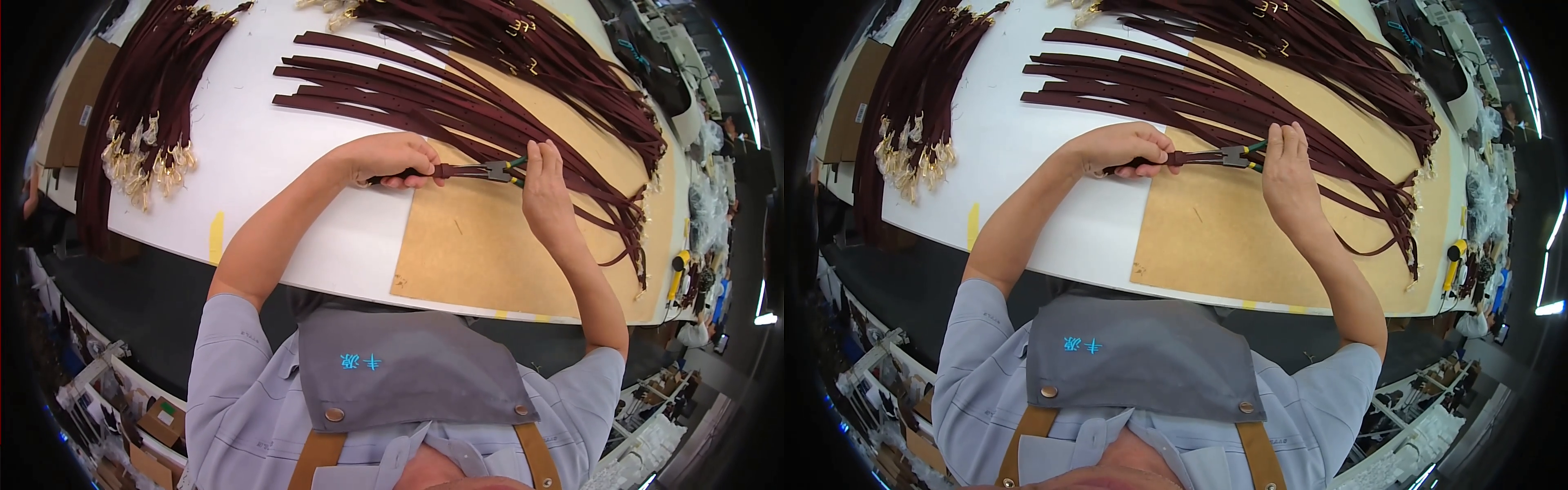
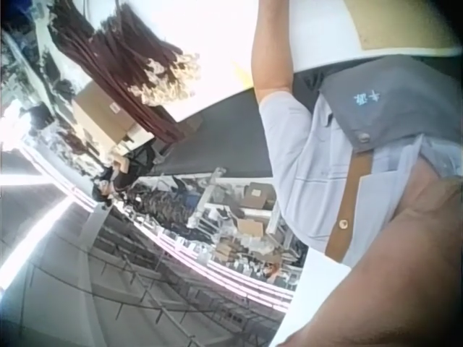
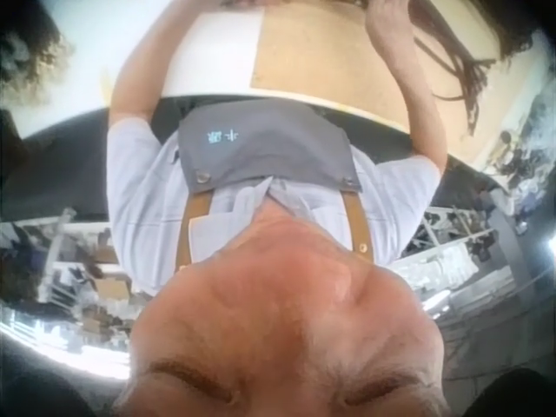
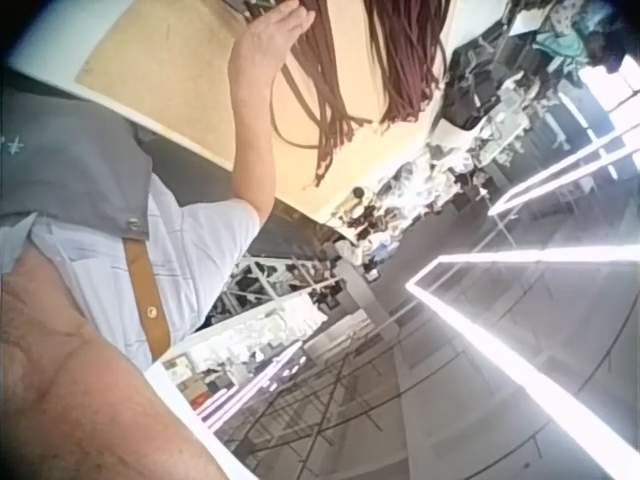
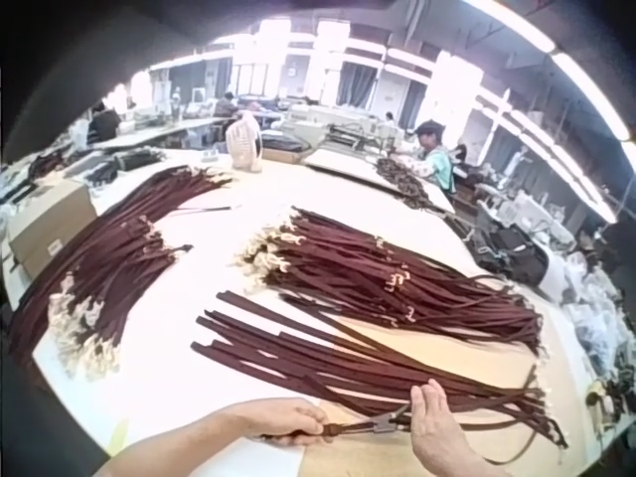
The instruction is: Assemble hardware components onto leather straps and organize them on a workspace.
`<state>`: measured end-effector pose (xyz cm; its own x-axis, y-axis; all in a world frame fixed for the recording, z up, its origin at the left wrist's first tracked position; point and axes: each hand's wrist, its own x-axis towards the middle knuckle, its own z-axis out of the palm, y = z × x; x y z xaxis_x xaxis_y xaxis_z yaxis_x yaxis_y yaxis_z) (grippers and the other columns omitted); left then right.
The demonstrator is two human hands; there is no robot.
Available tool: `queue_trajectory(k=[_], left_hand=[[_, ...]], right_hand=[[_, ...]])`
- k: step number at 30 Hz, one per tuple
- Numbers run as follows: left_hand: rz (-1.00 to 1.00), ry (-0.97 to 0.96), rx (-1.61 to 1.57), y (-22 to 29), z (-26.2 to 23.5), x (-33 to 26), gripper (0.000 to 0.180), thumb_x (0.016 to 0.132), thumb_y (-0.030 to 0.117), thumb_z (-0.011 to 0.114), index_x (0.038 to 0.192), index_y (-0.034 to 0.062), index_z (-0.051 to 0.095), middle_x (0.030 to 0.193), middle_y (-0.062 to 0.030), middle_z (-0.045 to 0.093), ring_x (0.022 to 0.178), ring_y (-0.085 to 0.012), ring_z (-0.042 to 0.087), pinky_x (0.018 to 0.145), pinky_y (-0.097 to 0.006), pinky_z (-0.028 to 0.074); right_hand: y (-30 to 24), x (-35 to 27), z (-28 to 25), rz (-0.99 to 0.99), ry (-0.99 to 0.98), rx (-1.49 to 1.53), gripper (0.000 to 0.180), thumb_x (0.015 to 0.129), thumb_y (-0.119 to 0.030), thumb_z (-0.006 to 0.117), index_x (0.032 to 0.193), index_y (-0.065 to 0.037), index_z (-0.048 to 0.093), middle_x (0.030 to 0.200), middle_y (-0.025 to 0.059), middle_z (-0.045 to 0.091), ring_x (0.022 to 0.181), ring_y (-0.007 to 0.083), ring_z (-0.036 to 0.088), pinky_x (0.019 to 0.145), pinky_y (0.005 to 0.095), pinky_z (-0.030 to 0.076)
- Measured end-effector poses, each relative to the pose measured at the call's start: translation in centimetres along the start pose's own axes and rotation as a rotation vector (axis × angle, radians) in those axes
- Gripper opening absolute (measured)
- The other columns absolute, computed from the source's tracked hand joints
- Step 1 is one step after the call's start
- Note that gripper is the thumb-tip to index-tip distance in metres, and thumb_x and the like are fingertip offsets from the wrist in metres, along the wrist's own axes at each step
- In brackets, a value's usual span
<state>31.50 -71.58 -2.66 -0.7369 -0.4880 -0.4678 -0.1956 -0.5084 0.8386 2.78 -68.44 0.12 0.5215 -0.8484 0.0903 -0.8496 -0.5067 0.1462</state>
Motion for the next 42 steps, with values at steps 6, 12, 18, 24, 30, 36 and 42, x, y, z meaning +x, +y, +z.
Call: queue_trajectory(k=[6,12,18,24,30,36,42], left_hand=[[-0.005,0.006,-0.030,-0.2,0.0,0.1,0.025,0.087,0.009,0.047,0.099,-0.0050,0.064,0.059,0.0028,0.049,0.042,-0.0033,0.036,0.038,-0.020,0.028],[-0.054,0.030,-0.059,-0.3,0.1,0.4,0.026,0.089,0.009,0.046,0.102,-0.0063,0.063,0.058,0.0038,0.047,0.041,-0.0025,0.033,0.037,-0.019,0.027],[-0.029,0.018,-0.095,-0.5,0.1,0.3,0.025,0.089,0.008,0.045,0.100,-0.0056,0.063,0.058,0.0035,0.047,0.041,-0.0019,0.033,0.037,-0.018,0.026],[-0.016,-0.002,-0.102,-0.1,0.9,0.5,0.021,0.092,0.012,0.050,0.096,-0.0045,0.063,0.058,0.0028,0.050,0.040,-0.0018,0.034,0.036,-0.018,0.026],[-0.016,0.026,-0.089,-0.6,1.5,1.1,0.021,0.092,0.014,0.053,0.096,-0.0040,0.062,0.058,0.0016,0.052,0.039,-0.0025,0.035,0.036,-0.019,0.025],[-0.014,0.076,-0.074,-0.4,2.7,1.5,0.020,0.091,0.014,0.052,0.095,-0.0021,0.063,0.056,0.0043,0.047,0.042,-0.0025,0.033,0.038,-0.020,0.022],[0.003,0.119,0.085,-0.8,1.9,1.5,0.020,0.092,0.016,0.052,0.092,0.0001,0.064,0.056,0.0047,0.046,0.045,-0.0021,0.032,0.040,-0.021,0.021]], right_hand=[[-0.6,0.9,-0.7,-0.103,-0.045,-0.294,0.052,0.082,0.006,0.049,0.131,0.021,0.036,0.124,0.0308,0.043,0.126,0.0464,0.039,0.113,0.0472,0.031],[-1.4,1.1,-0.2,-0.115,-0.095,-0.327,0.054,0.083,0.004,0.048,0.132,0.020,0.034,0.124,0.0311,0.043,0.128,0.0475,0.037,0.112,0.0480,0.031],[-1.5,1.2,0.6,-0.050,-0.021,-0.016,0.040,0.081,0.005,0.052,0.120,0.009,0.048,0.114,0.0240,0.049,0.112,0.0384,0.049,0.094,0.0421,0.045],[-0.3,0.9,0.8,-0.021,0.041,0.156,0.020,0.075,-0.006,0.066,0.089,-0.001,0.052,0.087,0.0126,0.051,0.083,0.0306,0.054,0.068,0.0414,0.047],[0.4,0.7,1.5,-0.038,0.016,0.196,0.017,0.077,-0.007,0.066,0.084,-0.002,0.052,0.084,0.0115,0.053,0.082,0.0293,0.055,0.067,0.0402,0.046],[0.8,-0.3,-0.5,-0.031,0.033,0.084,0.017,0.084,-0.008,0.059,0.097,0.001,0.052,0.098,0.0172,0.054,0.092,0.0315,0.055,0.080,0.0399,0.047],[10.2,-0.8,0.5,0.309,-0.013,-0.040,0.027,0.084,-0.006,0.059,0.108,0.004,0.051,0.107,0.0203,0.053,0.105,0.0361,0.052,0.090,0.0406,0.046]])
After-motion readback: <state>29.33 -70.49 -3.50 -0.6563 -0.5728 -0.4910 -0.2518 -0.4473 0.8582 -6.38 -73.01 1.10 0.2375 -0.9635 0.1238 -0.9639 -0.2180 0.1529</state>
